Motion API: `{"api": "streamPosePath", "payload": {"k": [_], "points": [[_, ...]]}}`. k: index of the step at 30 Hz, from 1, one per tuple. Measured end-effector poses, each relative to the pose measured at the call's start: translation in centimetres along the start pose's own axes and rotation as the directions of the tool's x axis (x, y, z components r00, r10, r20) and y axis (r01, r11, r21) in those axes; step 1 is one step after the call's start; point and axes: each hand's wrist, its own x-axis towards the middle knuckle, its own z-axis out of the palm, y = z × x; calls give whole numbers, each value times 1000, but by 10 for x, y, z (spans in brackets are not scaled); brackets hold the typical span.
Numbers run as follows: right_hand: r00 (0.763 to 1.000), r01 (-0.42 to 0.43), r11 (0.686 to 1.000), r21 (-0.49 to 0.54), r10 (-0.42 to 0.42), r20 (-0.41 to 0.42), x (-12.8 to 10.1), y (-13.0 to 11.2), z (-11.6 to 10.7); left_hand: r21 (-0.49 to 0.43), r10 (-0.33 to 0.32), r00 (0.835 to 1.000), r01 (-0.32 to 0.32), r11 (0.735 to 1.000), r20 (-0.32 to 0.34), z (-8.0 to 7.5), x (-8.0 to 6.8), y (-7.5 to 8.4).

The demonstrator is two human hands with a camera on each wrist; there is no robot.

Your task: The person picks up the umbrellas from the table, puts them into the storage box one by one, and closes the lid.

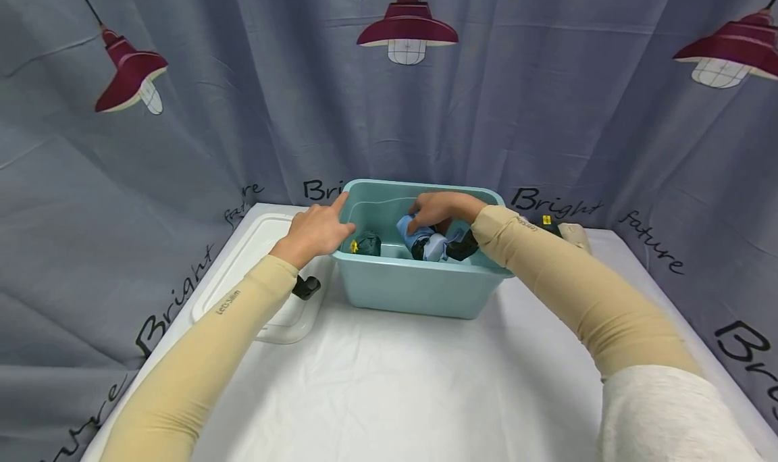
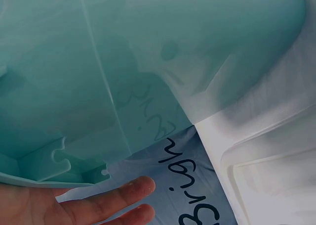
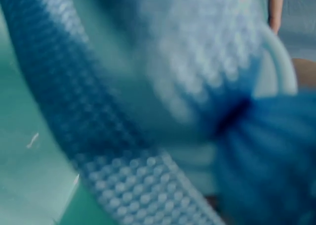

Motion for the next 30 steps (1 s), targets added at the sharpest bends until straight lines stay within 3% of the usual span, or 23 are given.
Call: {"api": "streamPosePath", "payload": {"k": [7,14,30], "points": [[999,-6,1000,22,5,33,10,4,3,-3,14,1000,-14,1000,-2,1,3,6],[998,7,999,-35,-4,63,24,-2,7,1,7,1000,-7,1000,-27,1,2,4],[994,-22,993,-115,34,102,60,-16,20,11,-7,1000,7,1000,-16,3,0,-1]]}}
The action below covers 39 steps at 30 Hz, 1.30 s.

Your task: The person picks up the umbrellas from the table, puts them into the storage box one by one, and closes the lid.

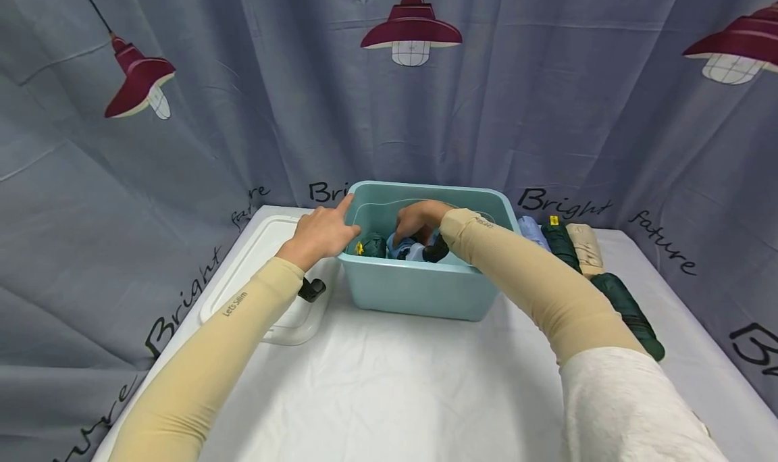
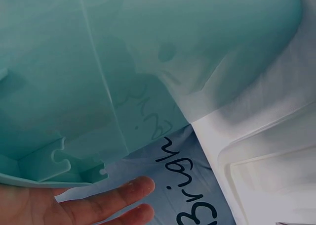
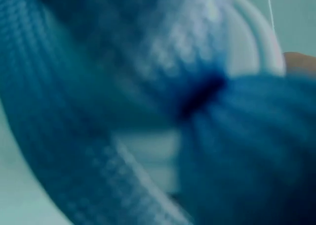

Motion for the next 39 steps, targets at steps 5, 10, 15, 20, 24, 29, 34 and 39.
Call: {"api": "streamPosePath", "payload": {"k": [5,10,15,20,24,29,34,39], "points": [[1000,-14,999,-34,14,-1,4,-1,4,-10,-2,1000,2,1000,20,0,-1,2],[1000,-13,999,-52,13,9,6,-5,7,-7,-4,1000,5,1000,18,-2,-2,3],[999,-14,997,-77,17,31,7,-8,8,3,1,1000,-1,1000,16,-1,-3,2],[999,-27,999,-39,28,45,7,-11,7,10,4,1000,-4,1000,7,-2,-3,2],[994,-30,999,41,25,107,7,-12,5,12,8,1000,-8,1000,5,-1,-2,2],[986,13,996,93,-28,161,7,-9,3,9,4,1000,-4,1000,-3,0,-2,2],[987,13,994,106,-30,158,6,-6,3,7,6,1000,-6,1000,2,1,-3,3],[987,2,994,108,-19,158,3,-4,2,2,5,1000,-5,1000,0,0,-4,3]]}}
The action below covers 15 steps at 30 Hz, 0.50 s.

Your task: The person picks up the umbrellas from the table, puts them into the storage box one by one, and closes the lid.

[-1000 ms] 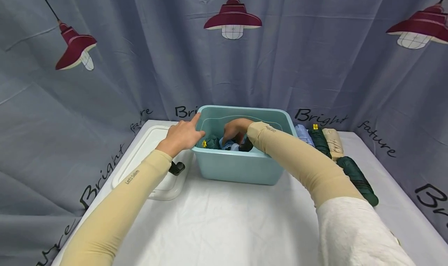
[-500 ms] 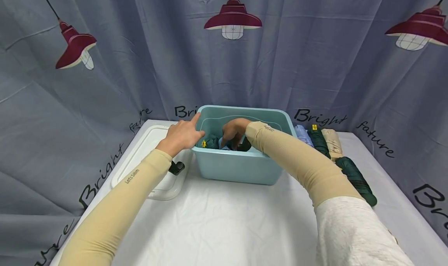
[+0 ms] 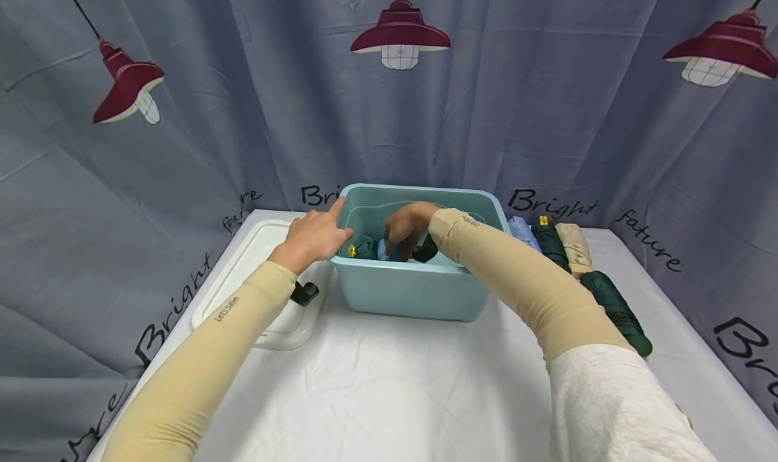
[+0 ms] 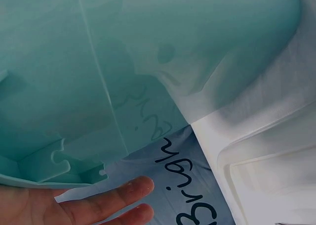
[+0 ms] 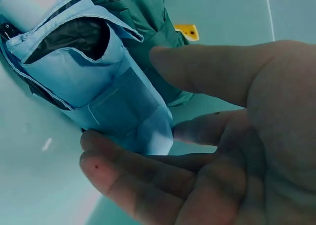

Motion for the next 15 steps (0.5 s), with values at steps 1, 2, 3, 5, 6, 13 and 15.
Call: {"api": "streamPosePath", "payload": {"k": [1,2,3,5,6,13,15], "points": [[1000,-3,1000,3,3,0,-1,0,0,-2,-2,1000,2,1000,-1,0,0,0],[1000,-7,1000,4,7,0,-2,0,0,-4,-4,1000,4,1000,1,-1,0,0],[1000,-11,1000,2,11,-2,-4,0,0,-4,-7,1000,7,1000,2,-1,0,0],[1000,-18,1000,1,18,0,-6,-1,0,-5,-10,1000,10,1000,9,-1,0,0],[1000,-21,1000,2,21,-1,-7,-1,0,-5,-11,1000,11,1000,12,-1,-1,0],[1000,-21,1000,17,21,-20,-12,1,1,-2,-9,1000,9,1000,4,0,-1,0],[1000,-16,1000,10,17,-21,-13,2,1,1,-10,1000,10,1000,0,-1,-1,1]]}}
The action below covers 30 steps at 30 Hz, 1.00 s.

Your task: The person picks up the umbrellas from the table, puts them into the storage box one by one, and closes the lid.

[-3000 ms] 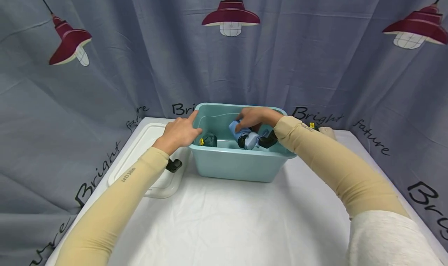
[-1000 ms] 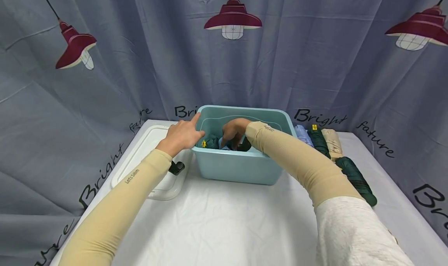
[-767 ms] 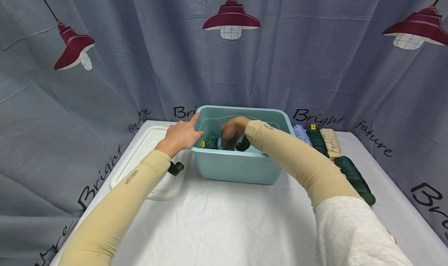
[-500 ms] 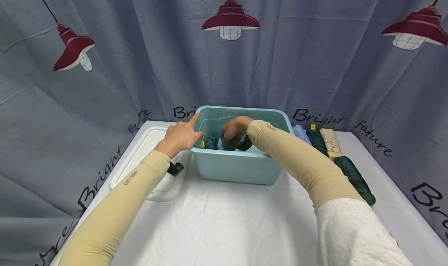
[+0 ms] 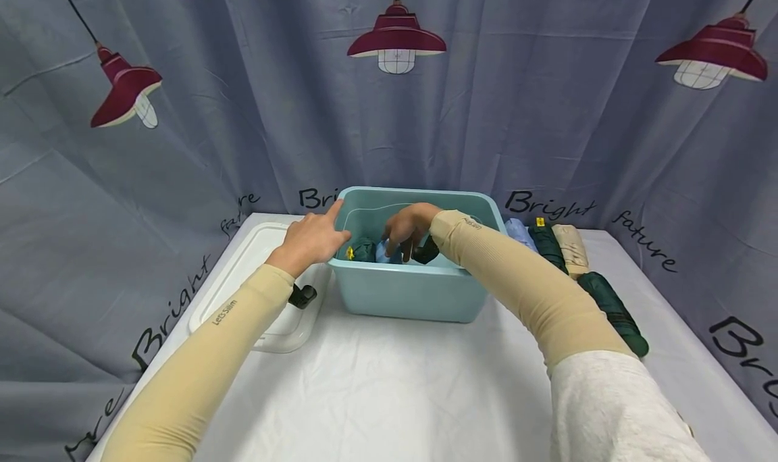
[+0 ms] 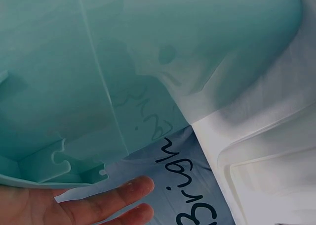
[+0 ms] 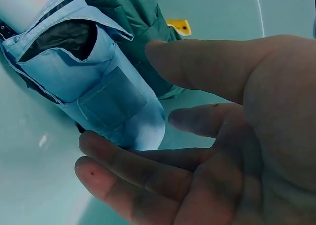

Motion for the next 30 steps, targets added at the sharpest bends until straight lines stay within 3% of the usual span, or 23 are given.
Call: {"api": "streamPosePath", "payload": {"k": [23,30], "points": [[1000,12,998,62,-11,-2,-6,13,-1,-14,7,1000,-8,1000,-24,2,0,0],[1000,24,999,27,-24,-13,-13,13,-2,-17,4,1000,-4,1000,-25,2,0,-1]]}}
